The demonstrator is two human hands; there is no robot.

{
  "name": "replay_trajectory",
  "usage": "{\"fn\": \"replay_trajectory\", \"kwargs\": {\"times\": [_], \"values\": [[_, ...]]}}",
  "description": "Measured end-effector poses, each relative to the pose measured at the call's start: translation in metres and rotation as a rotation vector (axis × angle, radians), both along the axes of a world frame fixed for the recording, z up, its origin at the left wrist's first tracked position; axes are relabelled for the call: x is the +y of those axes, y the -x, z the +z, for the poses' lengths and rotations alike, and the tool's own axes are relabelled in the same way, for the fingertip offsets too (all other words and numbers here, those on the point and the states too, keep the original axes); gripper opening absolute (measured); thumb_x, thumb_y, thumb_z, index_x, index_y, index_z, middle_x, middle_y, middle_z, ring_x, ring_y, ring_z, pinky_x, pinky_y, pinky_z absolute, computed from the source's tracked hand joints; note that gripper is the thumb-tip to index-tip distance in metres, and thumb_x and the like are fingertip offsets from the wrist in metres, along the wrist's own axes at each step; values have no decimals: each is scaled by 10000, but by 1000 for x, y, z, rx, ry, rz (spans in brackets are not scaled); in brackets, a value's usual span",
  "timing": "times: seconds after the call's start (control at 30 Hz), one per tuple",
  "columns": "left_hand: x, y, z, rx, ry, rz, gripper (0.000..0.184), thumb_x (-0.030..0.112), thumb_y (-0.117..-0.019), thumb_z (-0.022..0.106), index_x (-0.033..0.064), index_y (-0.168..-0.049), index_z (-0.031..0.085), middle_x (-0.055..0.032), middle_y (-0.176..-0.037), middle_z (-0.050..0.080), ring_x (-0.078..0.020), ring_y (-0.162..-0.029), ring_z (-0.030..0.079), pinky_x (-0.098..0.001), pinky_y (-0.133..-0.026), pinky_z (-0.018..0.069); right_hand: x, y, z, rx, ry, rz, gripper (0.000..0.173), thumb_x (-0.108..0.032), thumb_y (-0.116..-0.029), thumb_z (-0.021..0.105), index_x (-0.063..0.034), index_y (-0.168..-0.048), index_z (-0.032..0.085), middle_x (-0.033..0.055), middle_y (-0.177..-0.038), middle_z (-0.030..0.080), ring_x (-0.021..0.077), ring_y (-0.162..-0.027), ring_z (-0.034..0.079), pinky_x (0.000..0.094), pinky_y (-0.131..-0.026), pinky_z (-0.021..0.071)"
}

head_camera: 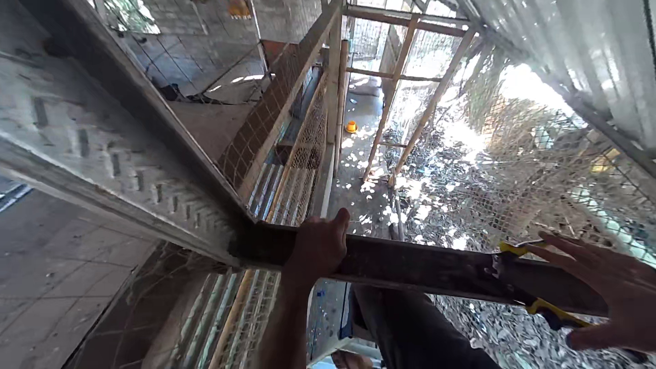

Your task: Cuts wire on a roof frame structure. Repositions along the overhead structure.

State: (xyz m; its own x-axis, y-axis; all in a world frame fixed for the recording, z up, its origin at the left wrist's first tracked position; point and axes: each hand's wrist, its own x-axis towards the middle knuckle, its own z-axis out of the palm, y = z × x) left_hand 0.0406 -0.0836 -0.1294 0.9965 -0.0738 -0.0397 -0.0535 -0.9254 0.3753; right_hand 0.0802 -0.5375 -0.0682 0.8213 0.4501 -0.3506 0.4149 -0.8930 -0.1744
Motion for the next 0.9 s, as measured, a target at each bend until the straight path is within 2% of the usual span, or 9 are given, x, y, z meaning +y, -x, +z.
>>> {"fn": "replay_trajectory", "kwargs": {"times": [0.1, 0.3, 0.4, 0.47, 0.57, 0.67, 0.73, 0.8, 0.9], "values": [[-5, 2, -7, -74, -19, 35, 308, 200, -1084, 419, 44, -1235, 637, -161, -715, 650, -368, -742, 679, -542, -819, 491, -2, 4, -7, -50, -32, -12, 1317, -611, -565, 924, -102, -1615, 314, 232, -1652, 292, 530, -1501, 237, 762, -1130, 203], [1, 8, -22, -297, 1, 61, 242, 119, -996, 541, 4, -1133, 705, -179, -673, 654, -402, -675, 685, -597, -694, 533, 3, -5, -27, -259, 28, 152, 1368, -718, -411, 896, -193, -1575, 405, 278, -1464, 492, 565, -1374, 411, 833, -1097, 158], [4, 4, -38, -343, -11, -9, 246, 154, -1026, 499, -1, -1118, 666, -187, -650, 612, -429, -629, 653, -613, -606, 507, 12, -6, -16, -146, 131, 123, 1379, -659, -438, 933, -189, -1599, 355, 287, -1482, 463, 527, -1378, 415, 737, -1159, 190], [7, 2, -42, -361, -18, -14, 278, 197, -1048, 450, 4, -1103, 643, -185, -626, 587, -438, -598, 632, -616, -576, 489, 14, -8, -17, -124, 187, 120, 1365, -710, -461, 896, -184, -1598, 352, 250, -1513, 444, 482, -1382, 413, 693, -1124, 260], [10, 1, -42, -362, -19, -21, 315, 224, -1058, 404, 0, -1080, 624, -186, -617, 572, -443, -578, 621, -620, -550, 470, 15, -7, -19, -106, 217, 134, 1361, -722, -467, 885, -149, -1583, 357, 159, -1562, 448, 394, -1449, 381, 646, -1150, 254], [11, 2, -41, -325, -7, -19, 319, 223, -1057, 383, 4, -1077, 614, -179, -628, 571, -434, -600, 619, -629, -599, 465, 12, -6, -24, -92, 181, 174, 1387, -730, -459, 878, -126, -1585, 338, 187, -1475, 504, 388, -1417, 425, 608, -1213, 204], [13, 1, -41, -315, -6, -8, 309, 217, -1061, 387, 7, -1086, 613, -188, -640, 579, -444, -610, 619, -636, -604, 459, 12, -2, -23, -88, 140, 178, 1396, -705, -462, 882, -148, -1606, 308, 205, -1434, 517, 417, -1373, 460, 604, -1157, 341], [15, 1, -43, -319, -1, -8, 333, 231, -1061, 377, 8, -1120, 617, -201, -655, 589, -458, -618, 619, -649, -611, 452, 9, 3, -17, -113, 91, 159, 1386, -682, -455, 881, -150, -1606, 322, 190, -1409, 540, 400, -1309, 515, 579, -1011, 491], [18, 2, -46, -312, -7, -12, 376, 269, -1061, 344, 8, -1130, 607, -217, -691, 606, -480, -631, 622, -667, -588, 445, -4, 10, -11, -147, -93, 105, 1312, -630, -472, 875, -115, -1578, 393, 176, -1404, 555, 361, -1261, 562, 566, -952, 529]]}}
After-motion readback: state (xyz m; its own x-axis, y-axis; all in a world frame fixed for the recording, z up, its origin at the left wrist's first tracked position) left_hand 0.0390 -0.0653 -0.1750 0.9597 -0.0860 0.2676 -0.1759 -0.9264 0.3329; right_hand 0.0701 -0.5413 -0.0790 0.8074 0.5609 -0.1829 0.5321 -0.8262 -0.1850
